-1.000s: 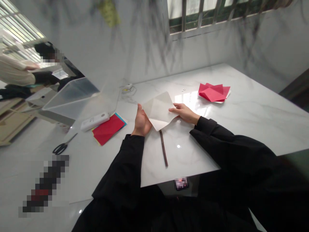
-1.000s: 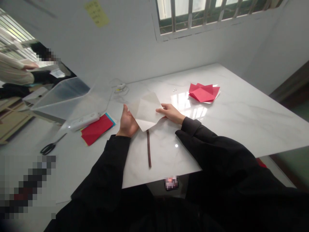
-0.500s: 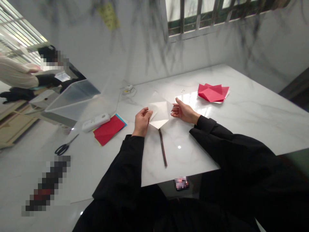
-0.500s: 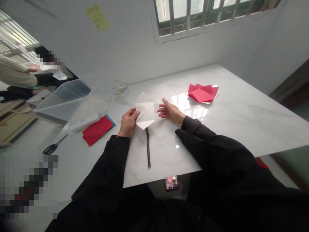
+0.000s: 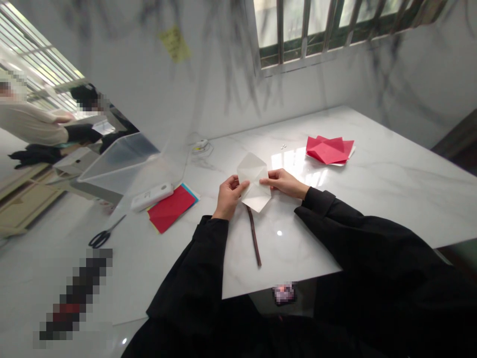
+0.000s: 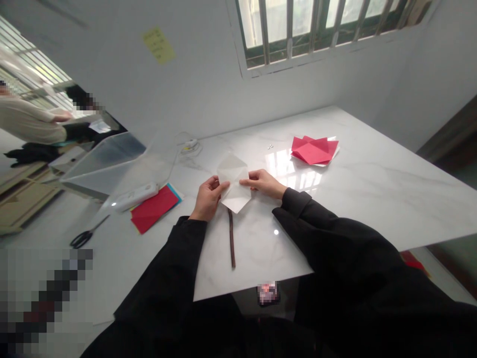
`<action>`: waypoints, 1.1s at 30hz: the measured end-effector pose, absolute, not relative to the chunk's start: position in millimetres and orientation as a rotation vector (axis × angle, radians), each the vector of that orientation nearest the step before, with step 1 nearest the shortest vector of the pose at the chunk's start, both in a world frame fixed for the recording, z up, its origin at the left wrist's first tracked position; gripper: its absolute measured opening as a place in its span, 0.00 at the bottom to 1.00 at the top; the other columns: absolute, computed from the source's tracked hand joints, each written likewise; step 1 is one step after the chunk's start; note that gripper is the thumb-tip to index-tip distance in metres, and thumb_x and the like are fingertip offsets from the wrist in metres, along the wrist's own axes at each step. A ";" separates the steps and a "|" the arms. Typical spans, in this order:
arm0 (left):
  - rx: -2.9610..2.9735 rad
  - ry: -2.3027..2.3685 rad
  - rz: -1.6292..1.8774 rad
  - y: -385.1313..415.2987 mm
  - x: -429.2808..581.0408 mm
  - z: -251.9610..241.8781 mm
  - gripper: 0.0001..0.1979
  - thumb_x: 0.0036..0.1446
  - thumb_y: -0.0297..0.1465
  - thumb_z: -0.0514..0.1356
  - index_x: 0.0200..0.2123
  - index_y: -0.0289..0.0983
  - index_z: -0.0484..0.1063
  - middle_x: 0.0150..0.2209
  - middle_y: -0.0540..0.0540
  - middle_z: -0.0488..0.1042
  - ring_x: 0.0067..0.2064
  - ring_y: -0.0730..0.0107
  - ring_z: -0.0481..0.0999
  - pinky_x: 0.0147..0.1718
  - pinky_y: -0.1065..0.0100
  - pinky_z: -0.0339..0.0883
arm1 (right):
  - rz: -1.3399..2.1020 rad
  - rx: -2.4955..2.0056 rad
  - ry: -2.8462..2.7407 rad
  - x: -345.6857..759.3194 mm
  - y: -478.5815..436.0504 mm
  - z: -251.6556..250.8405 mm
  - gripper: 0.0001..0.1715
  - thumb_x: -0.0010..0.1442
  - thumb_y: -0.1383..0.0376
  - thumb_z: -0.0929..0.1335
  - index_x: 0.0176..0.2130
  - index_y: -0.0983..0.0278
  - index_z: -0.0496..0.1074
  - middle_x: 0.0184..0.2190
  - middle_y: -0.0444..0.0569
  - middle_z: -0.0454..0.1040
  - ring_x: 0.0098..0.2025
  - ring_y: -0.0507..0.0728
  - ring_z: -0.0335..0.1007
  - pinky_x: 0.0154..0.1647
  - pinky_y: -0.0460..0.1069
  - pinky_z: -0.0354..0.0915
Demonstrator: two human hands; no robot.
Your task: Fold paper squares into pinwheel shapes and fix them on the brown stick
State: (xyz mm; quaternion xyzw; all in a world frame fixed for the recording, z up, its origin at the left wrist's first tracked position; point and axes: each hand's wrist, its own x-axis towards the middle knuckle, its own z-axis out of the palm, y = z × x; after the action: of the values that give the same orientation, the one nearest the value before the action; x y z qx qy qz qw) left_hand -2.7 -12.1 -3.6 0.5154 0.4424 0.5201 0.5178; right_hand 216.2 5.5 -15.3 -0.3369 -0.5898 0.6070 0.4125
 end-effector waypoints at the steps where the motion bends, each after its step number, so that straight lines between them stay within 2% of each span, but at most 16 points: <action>1: 1.243 1.058 1.245 -12.5 -2.0 -3.7 0.24 0.46 0.42 0.75 0.44 0.36 0.77 0.40 0.41 0.83 0.39 0.59 0.83 0.40 0.62 0.76 | 1.511 -0.855 -1.500 216.3 4.8 -15.1 0.26 0.53 0.48 0.77 0.38 0.67 0.80 0.29 0.46 0.76 0.27 0.50 0.64 0.28 0.46 0.58; 7: 1.293 1.025 1.242 -14.5 1.1 -0.9 0.25 0.46 0.42 0.75 0.43 0.35 0.77 0.41 0.41 0.83 0.39 0.60 0.83 0.42 0.61 0.76 | 1.458 -0.905 -1.523 215.8 1.4 -12.2 0.25 0.53 0.49 0.78 0.37 0.70 0.81 0.29 0.49 0.78 0.27 0.50 0.65 0.26 0.46 0.58; 14: 1.322 0.987 1.194 -14.1 3.4 -3.1 0.25 0.46 0.39 0.75 0.45 0.34 0.76 0.41 0.42 0.83 0.39 0.61 0.83 0.42 0.63 0.76 | 1.510 -0.944 -1.432 214.6 -0.5 -7.8 0.25 0.49 0.52 0.81 0.37 0.70 0.82 0.37 0.55 0.83 0.34 0.55 0.76 0.32 0.47 0.70; 20: 1.350 1.002 1.191 -16.8 7.7 -0.3 0.27 0.46 0.40 0.75 0.47 0.35 0.75 0.40 0.42 0.83 0.40 0.61 0.82 0.41 0.63 0.76 | 1.497 -0.938 -1.430 214.3 1.3 -10.4 0.25 0.48 0.51 0.81 0.36 0.69 0.82 0.36 0.54 0.84 0.34 0.57 0.77 0.33 0.48 0.72; 24: 1.295 1.087 1.265 -14.4 4.8 4.7 0.30 0.51 0.40 0.71 0.56 0.39 0.71 0.40 0.45 0.81 0.33 0.70 0.79 0.32 0.71 0.73 | 1.503 -0.902 -1.350 214.0 5.4 -16.8 0.26 0.50 0.50 0.81 0.38 0.69 0.82 0.38 0.55 0.84 0.36 0.58 0.79 0.36 0.49 0.74; 26: 1.293 1.119 1.274 -13.1 0.7 8.7 0.27 0.56 0.37 0.67 0.58 0.41 0.71 0.42 0.46 0.80 0.30 0.76 0.76 0.29 0.73 0.72 | 1.507 -0.876 -1.262 213.5 8.4 -20.9 0.26 0.50 0.51 0.81 0.39 0.69 0.82 0.39 0.56 0.84 0.38 0.59 0.79 0.38 0.51 0.76; 28: 1.393 1.121 1.264 -13.6 -3.4 13.1 0.25 0.56 0.31 0.64 0.58 0.42 0.72 0.46 0.45 0.78 0.30 0.77 0.76 0.31 0.72 0.74 | 1.496 -0.859 -1.170 212.6 11.6 -24.5 0.26 0.50 0.51 0.81 0.39 0.69 0.81 0.39 0.57 0.83 0.39 0.60 0.80 0.40 0.52 0.76; 31: 1.697 1.092 1.197 -18.6 -5.7 18.5 0.27 0.51 0.24 0.62 0.56 0.42 0.75 0.54 0.43 0.75 0.36 0.75 0.78 0.35 0.72 0.76 | 1.450 -0.860 -1.056 211.3 15.2 -27.6 0.25 0.50 0.52 0.81 0.40 0.68 0.80 0.39 0.56 0.83 0.39 0.60 0.80 0.41 0.52 0.77; 33: 1.874 1.072 1.132 -23.2 -3.8 20.1 0.26 0.50 0.24 0.63 0.55 0.42 0.77 0.58 0.43 0.72 0.41 0.73 0.78 0.36 0.72 0.76 | 1.446 -0.841 -0.999 210.6 16.3 -28.0 0.25 0.50 0.53 0.81 0.40 0.68 0.80 0.39 0.56 0.83 0.39 0.60 0.80 0.42 0.53 0.77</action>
State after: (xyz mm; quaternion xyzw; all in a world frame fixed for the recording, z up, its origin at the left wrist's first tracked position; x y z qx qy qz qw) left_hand -3.8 -23.2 20.1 0.7217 0.4128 0.4359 0.3447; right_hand 210.6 16.3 -28.0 -0.3570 -0.4240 0.6140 0.5620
